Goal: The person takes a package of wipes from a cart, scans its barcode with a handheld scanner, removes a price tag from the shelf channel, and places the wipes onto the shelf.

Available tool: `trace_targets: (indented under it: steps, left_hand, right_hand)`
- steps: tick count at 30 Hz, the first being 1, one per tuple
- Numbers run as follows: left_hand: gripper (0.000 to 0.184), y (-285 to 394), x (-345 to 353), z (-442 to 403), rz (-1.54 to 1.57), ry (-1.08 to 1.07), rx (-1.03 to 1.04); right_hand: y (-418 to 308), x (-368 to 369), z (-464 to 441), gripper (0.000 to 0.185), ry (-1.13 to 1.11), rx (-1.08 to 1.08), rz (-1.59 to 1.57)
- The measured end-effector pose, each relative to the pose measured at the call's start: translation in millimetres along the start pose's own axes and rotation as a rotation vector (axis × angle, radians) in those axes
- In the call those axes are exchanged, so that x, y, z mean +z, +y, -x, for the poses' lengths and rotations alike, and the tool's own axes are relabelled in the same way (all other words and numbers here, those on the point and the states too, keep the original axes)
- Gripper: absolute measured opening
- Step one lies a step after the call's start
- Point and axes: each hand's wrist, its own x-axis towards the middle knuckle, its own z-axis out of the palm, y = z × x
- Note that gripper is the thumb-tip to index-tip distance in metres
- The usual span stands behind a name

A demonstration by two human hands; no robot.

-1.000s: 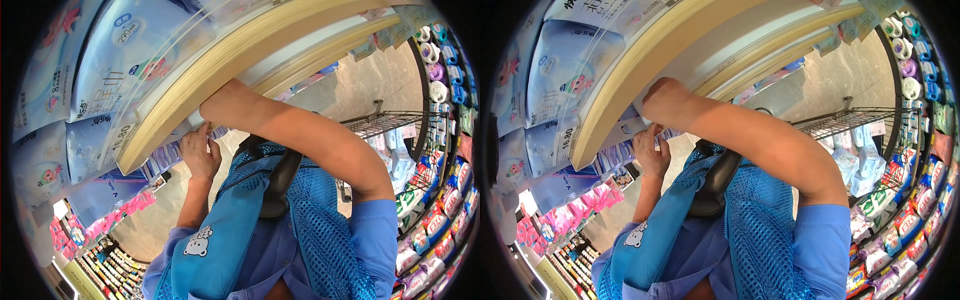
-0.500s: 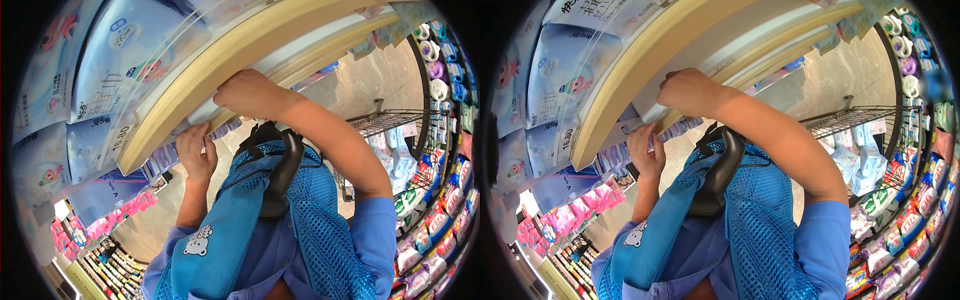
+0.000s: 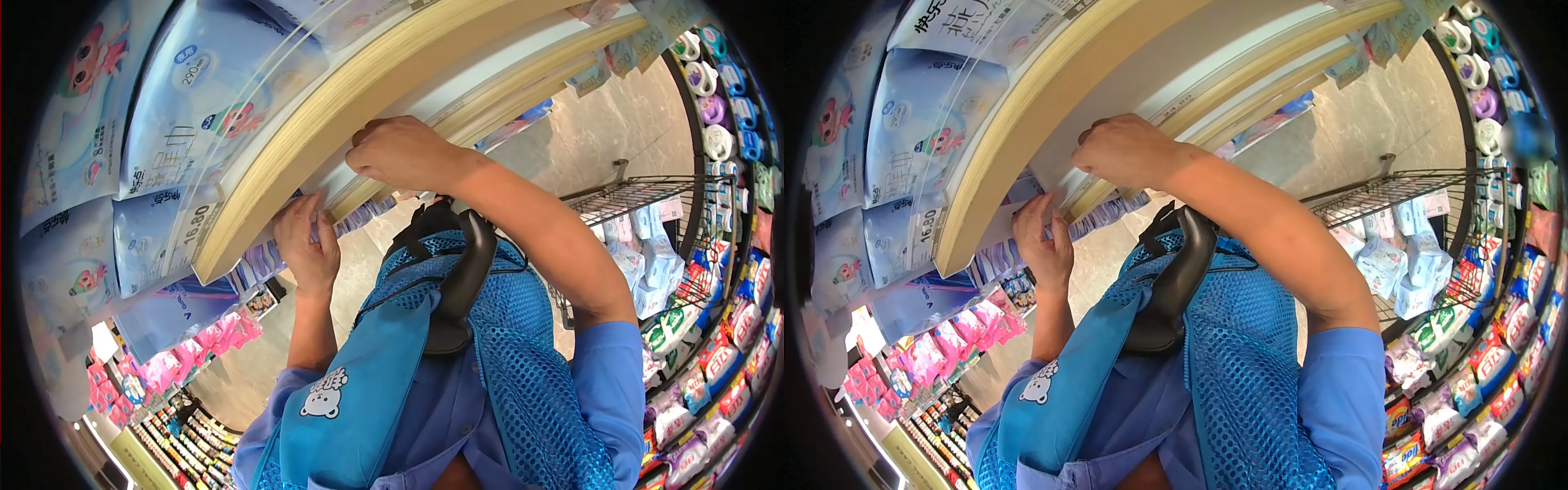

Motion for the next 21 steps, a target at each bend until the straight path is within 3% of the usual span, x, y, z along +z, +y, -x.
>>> trace_targets:
  steps: [4, 8, 13, 17, 19, 21]
  left_hand:
    - [0.03, -1.3, -2.1, 0.0, 0.036, 0.006, -0.014]
    - [0.029, -6.5, -5.6, 1.4, 0.059, -0.019, -0.042]
    - [0.027, -2.0, -5.0, 0.1, 0.022, -0.107, -0.053]
    - [0.026, -7.3, 2.0, -1.4, 0.042, -0.167, -0.034]
    - [0.026, -7.4, 1.7, -3.2, 0.048, -0.18, -0.037]
    - [0.025, -4.4, 4.3, -6.4, 0.064, -0.2, -0.035]
  right_hand:
    - [-6.0, 5.0, -10.2, 0.012, -0.126, 0.025, 0.034]
    - [1.9, 2.4, -5.0, 0.013, -0.061, 0.026, -0.055]
    - [2.5, -41.8, 4.5, 0.014, 0.112, 0.154, -0.286]
    - [-8.4, -87.5, 25.1, 0.018, 0.01, 0.251, -0.328]
    - [-17.3, -101.2, 44.7, 0.017, -0.045, 0.29, -0.497]
    - [-21.8, -109.8, 67.4, 0.018, -0.031, 0.242, -0.489]
